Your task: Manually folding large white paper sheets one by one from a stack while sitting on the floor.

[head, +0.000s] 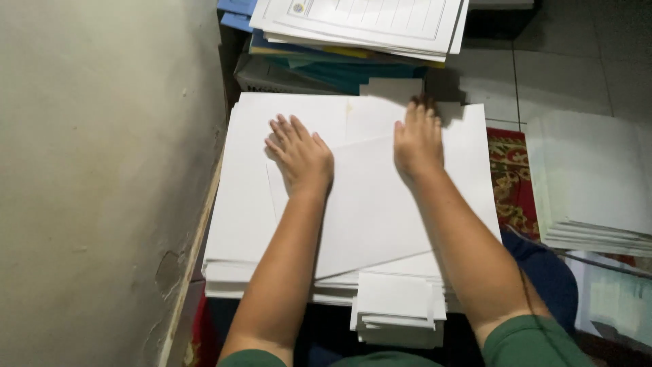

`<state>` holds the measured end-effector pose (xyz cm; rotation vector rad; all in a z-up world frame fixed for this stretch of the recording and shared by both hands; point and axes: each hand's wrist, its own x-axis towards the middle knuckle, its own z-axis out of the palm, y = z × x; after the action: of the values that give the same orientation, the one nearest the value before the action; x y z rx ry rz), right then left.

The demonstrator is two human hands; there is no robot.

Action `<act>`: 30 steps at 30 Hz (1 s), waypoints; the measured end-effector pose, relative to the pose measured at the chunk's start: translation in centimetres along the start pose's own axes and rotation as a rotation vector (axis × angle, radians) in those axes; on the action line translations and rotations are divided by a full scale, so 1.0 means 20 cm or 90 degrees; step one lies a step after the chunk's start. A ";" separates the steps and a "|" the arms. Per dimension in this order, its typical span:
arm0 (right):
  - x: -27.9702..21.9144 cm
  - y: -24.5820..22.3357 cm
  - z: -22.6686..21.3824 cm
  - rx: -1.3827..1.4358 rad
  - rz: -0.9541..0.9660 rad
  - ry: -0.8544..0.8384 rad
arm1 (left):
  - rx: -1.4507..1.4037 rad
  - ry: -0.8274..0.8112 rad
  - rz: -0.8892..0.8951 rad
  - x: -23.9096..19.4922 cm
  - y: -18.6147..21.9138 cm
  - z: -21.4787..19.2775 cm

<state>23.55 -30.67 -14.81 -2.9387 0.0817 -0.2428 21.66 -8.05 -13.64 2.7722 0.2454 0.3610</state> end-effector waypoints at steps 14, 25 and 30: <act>-0.81 0.04 -0.37 -0.101 -0.021 -0.037 | 0.053 -0.008 0.155 -0.78 -0.21 -0.23; -0.53 0.27 -0.11 -0.110 -0.062 -0.072 | 0.041 -0.211 0.102 -0.51 -0.22 -0.38; -0.38 -0.11 0.02 0.049 -0.252 -0.048 | 0.046 -0.230 0.164 -0.31 -0.11 -0.22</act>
<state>16.22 -27.99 -15.93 -2.8575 -0.5109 -0.1838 14.21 -5.96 -11.72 2.8794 -0.1910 -0.0947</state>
